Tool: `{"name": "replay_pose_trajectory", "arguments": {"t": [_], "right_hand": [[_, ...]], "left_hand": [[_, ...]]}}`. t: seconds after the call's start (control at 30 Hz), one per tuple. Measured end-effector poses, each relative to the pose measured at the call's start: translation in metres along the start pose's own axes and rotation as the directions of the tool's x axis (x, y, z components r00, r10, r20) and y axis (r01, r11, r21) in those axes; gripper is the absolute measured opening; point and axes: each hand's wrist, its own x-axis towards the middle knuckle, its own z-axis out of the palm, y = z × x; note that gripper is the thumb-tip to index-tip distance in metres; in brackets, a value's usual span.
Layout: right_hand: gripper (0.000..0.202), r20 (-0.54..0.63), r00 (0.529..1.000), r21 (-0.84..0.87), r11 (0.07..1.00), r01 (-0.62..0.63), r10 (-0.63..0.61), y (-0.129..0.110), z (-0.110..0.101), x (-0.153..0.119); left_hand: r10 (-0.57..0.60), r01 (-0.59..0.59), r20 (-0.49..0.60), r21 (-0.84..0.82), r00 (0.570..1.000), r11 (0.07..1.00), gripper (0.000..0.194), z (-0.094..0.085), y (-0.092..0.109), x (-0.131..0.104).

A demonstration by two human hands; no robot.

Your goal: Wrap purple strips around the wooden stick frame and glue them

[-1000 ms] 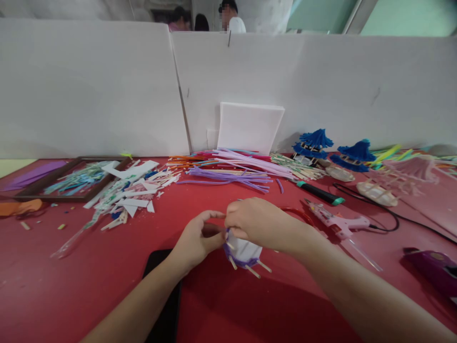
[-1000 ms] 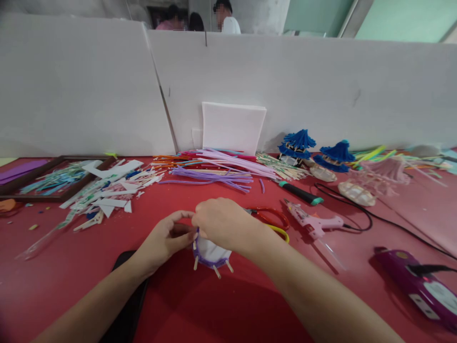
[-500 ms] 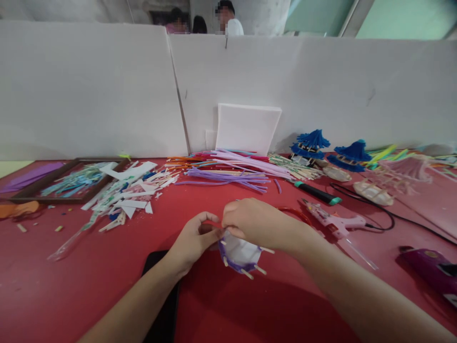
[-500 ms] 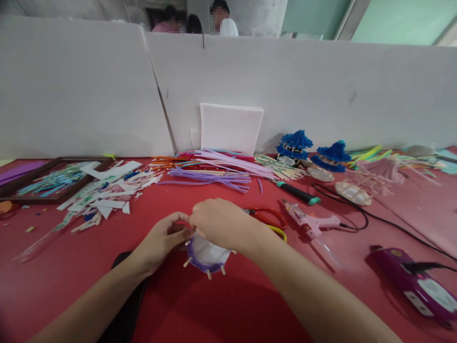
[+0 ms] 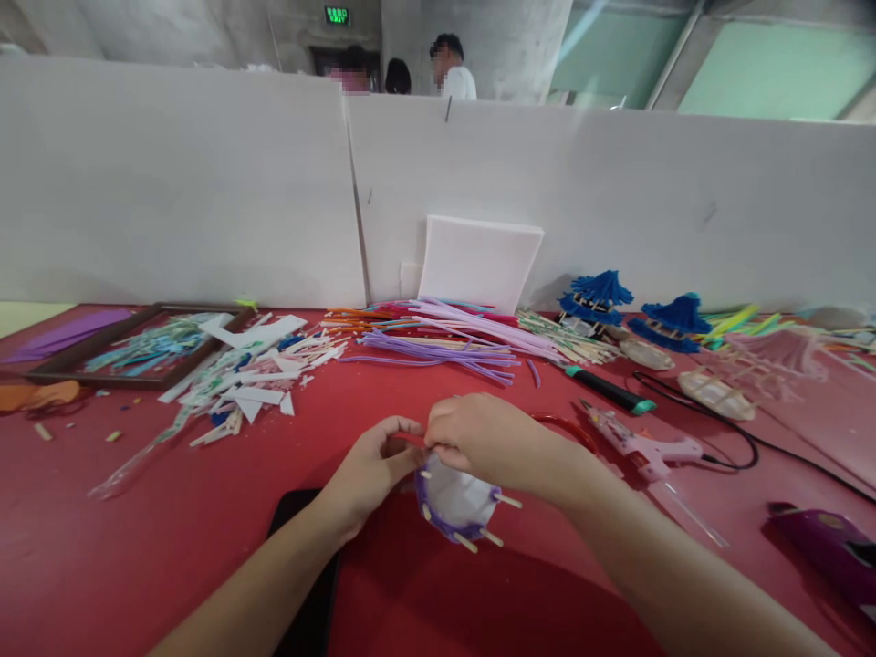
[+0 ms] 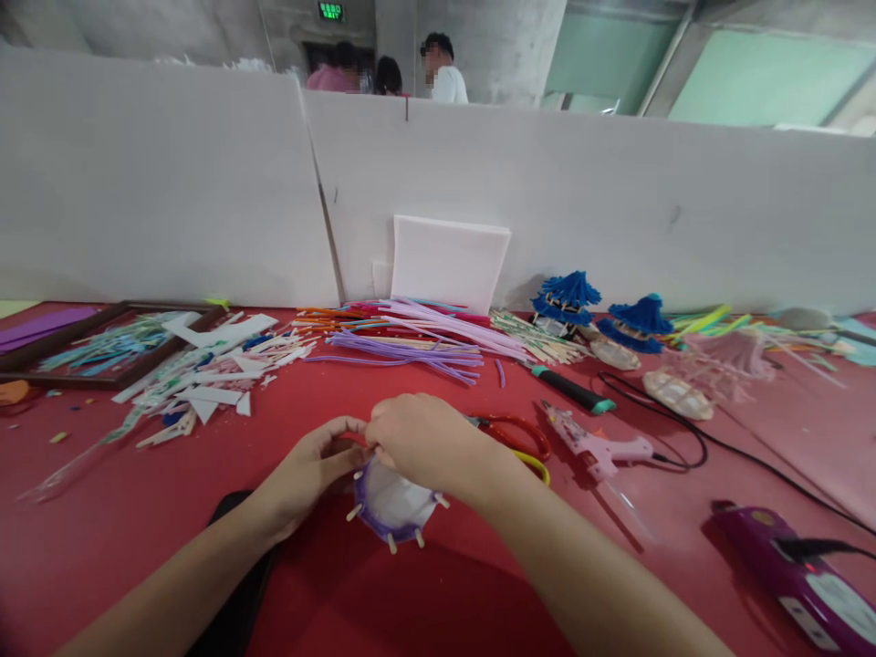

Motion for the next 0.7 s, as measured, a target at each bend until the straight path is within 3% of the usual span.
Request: {"name": "replay_pose_trajectory", "arguments": {"t": [0.33, 0.47, 0.6, 0.7], "right_hand": [[0.015, 0.017, 0.999, -0.033, 0.998, -0.044, 0.044, -0.004, 0.0, 0.001], [0.016, -0.031, 0.997, 0.004, 0.998, -0.066, 0.066, -0.001, 0.001, 0.001], [0.018, -0.088, 0.992, 0.04, 0.996, -0.085, 0.088, 0.008, 0.004, 0.0], [0.018, -0.129, 0.977, 0.088, 0.983, -0.161, 0.171, 0.014, 0.006, 0.0]], "left_hand": [[0.123, -0.124, 0.028, 0.05, 0.992, 0.991, 0.025, -0.001, -0.004, 0.0], [0.081, -0.082, 0.023, 0.055, 0.996, 0.995, 0.03, 0.001, -0.002, 0.0], [-0.01, 0.006, -0.038, -0.108, 0.999, 0.994, 0.031, 0.003, 0.002, 0.001], [0.0, -0.03, -0.129, -0.232, 0.992, 0.972, 0.027, 0.0, 0.003, 0.004]]}}
